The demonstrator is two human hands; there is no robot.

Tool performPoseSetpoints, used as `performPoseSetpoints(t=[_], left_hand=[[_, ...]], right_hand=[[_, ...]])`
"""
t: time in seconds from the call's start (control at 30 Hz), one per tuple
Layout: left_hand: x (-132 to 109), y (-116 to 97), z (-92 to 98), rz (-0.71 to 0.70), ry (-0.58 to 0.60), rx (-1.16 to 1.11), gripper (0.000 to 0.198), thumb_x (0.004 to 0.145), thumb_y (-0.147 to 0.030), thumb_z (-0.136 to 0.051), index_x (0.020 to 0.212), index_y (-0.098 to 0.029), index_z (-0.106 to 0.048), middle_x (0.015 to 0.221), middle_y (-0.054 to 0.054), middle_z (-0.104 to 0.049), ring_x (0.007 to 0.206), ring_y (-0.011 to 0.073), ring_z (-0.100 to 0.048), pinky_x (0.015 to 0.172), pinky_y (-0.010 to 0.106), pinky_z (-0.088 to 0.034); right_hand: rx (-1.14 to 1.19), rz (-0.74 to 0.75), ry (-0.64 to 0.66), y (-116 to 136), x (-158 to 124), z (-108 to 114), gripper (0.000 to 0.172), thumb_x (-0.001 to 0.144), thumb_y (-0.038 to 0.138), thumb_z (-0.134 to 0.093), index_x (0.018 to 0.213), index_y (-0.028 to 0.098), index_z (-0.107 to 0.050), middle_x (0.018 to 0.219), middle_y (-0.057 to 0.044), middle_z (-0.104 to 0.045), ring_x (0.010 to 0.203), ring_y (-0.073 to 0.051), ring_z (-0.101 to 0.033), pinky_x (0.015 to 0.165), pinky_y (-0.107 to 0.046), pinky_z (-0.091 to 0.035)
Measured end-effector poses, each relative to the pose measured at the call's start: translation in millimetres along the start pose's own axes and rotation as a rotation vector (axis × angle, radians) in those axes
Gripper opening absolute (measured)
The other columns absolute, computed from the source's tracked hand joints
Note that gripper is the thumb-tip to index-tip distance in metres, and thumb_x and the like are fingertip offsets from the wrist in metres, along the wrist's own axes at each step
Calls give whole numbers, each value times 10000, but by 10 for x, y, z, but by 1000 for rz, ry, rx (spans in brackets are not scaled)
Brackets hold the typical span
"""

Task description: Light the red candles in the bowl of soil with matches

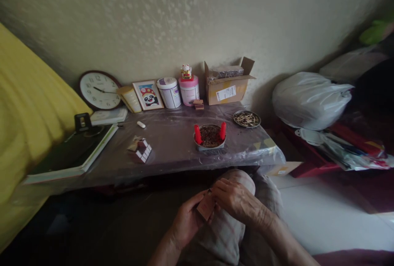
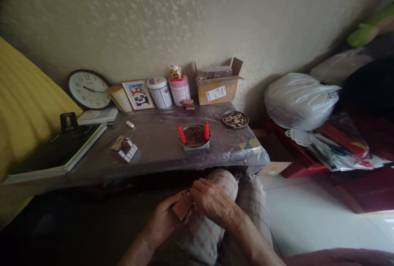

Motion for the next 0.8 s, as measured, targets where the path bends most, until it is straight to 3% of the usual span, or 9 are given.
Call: performPoseSetpoints(t=[0.13,0.3,0.47,0.6,0.8], left_hand=[[-6,32,39,40,-51,-22,217,840,-252,-547,885,-122,-713,724,77,-732,655,174,-645,545,273,-386],[21,64,73,40,-25,12,253,822,-282,-545,922,-112,-704,717,92,-735,654,195,-655,515,268,-363],[19,75,72,37,-34,34,255,800,-301,-549,873,-105,-696,654,76,-707,556,162,-611,481,261,-334],[14,103,86,54,-55,37,264,789,-294,-550,959,-140,-682,665,52,-707,561,157,-618,492,254,-334],[72,80,46,-65,-32,141,305,778,-250,-526,1048,-181,-650,596,-11,-655,495,116,-547,496,250,-332]], right_hand=[[-18,9,10,14,-14,-13,234,939,105,-451,802,185,-624,826,-56,-650,728,-183,-582,653,-288,-501],[13,-3,12,52,2,37,230,903,64,-506,787,215,-635,814,-63,-677,725,-184,-623,658,-270,-500],[-12,-21,51,64,9,41,179,868,70,-572,774,211,-630,822,-50,-684,735,-177,-625,614,-272,-481],[-36,-17,64,70,3,3,149,853,70,-580,818,203,-638,851,-49,-681,740,-176,-616,626,-276,-467],[-75,8,-7,81,-1,-27,115,849,96,-551,795,177,-613,787,-53,-659,685,-177,-607,555,-283,-425]])
Point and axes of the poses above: each hand's wrist, its own x-axis towards the middle knuckle, its own z-axis out of the back of the hand, y = z × x, the point moved 5 cm from there along x, towards the middle knuckle
